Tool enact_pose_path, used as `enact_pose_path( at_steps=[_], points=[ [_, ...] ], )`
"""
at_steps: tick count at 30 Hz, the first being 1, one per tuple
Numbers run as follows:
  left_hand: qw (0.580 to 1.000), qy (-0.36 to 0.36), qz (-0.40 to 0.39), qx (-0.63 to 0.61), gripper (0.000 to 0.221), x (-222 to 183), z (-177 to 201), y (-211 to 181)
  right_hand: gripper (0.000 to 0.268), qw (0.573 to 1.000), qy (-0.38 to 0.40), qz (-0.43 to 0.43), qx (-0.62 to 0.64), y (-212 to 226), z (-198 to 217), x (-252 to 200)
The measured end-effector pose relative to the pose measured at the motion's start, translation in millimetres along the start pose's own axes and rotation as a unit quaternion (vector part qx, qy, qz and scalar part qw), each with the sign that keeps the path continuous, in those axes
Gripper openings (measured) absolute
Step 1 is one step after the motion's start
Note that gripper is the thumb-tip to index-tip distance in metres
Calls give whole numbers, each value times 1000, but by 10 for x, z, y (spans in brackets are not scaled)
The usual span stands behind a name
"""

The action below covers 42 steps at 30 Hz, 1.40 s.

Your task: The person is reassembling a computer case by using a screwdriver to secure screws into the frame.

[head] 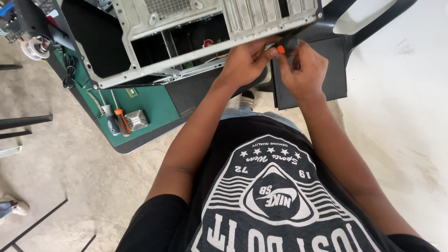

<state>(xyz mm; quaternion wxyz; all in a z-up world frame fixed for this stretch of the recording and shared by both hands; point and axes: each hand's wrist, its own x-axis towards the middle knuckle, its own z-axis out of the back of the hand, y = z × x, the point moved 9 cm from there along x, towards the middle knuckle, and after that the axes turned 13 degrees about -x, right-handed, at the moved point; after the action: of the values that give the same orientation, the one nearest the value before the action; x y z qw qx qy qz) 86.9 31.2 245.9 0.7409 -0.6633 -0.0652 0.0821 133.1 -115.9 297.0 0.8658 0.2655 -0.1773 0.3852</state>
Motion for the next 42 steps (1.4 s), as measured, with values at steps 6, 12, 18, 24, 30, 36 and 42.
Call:
enact_pose_path(
  at_steps=[6,12,18,24,30,36,42],
  points=[
    [997,-65,19,32,42,-1,-85,93,27,999,-35,-14,-22,-7,-101,-73],
    [993,80,61,58,43,38,-106,-186,36,991,87,-100,-27,-252,-113,-38],
    [959,229,141,88,47,46,-121,-282,45,994,72,-14,85,269,428,193],
    [963,207,117,131,40,32,-141,-277,19,986,142,85,-27,336,359,176],
    [942,236,222,83,37,46,-351,-97,72,906,322,-99,-257,-93,46,127],
    [986,150,28,65,28,161,-267,9,55,849,457,-71,-257,205,200,230],
    [973,213,87,1,48,31,-339,-65,91,799,497,-183,-284,106,195,264]
  ],
)
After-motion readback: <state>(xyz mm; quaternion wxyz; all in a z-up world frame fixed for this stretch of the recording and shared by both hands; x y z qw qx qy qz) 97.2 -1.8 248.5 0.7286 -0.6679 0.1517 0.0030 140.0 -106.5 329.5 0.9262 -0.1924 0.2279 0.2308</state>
